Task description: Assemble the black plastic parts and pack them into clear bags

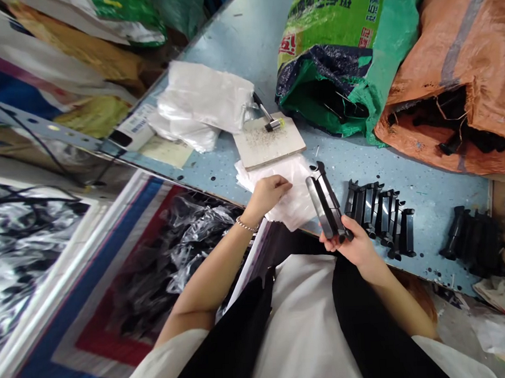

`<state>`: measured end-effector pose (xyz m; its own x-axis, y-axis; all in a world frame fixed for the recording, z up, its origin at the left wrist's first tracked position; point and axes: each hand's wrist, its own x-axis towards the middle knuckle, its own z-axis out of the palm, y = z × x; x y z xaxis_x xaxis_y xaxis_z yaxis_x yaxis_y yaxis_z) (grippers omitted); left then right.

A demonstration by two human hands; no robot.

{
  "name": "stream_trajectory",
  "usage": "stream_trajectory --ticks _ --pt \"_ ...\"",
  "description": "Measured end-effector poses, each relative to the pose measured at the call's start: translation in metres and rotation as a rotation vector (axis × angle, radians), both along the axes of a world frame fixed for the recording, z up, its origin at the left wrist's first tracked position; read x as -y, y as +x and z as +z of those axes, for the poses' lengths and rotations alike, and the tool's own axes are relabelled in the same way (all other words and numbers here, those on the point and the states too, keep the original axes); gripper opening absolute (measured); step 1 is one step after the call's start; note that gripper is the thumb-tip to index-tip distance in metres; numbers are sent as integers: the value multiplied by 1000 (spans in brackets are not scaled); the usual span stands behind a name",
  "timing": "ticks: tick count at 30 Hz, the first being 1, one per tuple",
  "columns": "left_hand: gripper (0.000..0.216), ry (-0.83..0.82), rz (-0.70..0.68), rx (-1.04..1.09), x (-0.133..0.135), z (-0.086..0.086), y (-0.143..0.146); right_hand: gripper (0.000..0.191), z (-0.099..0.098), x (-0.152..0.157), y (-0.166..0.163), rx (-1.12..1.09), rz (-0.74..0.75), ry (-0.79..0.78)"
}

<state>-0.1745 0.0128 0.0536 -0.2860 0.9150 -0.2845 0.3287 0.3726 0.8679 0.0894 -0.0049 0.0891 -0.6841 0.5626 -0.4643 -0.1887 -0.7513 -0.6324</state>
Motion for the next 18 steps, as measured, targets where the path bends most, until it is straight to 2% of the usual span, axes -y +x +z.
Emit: stream_trajectory --ticks 3,5,8,10,12,14,16,18 --pt "3 111 32 -22 3 -2 -2 55 -15 5 -11 -42 105 -247" --pt "11 267 -42 -175 7 -3 -5 53 -24 7 -16 -32 121 -375" --pt "30 441 -228 -455 15 -2 -9 56 -30 7 -19 -93 122 -453" --pt "38 478 -276 -529 22 1 -10 62 -29 3 -22 -176 159 -474" --pt "43 507 -247 -549 30 6 -9 67 -28 -1 -27 -257 204 -493" --pt "48 529 -158 -569 37 10 -9 71 -28 -4 -34 -322 255 -510" --pt "50 541 -65 -588 44 11 -7 73 -29 -5 -39 -342 306 -522" --pt "50 536 -30 -594 50 10 -2 71 -31 -6 -43 -315 316 -512"
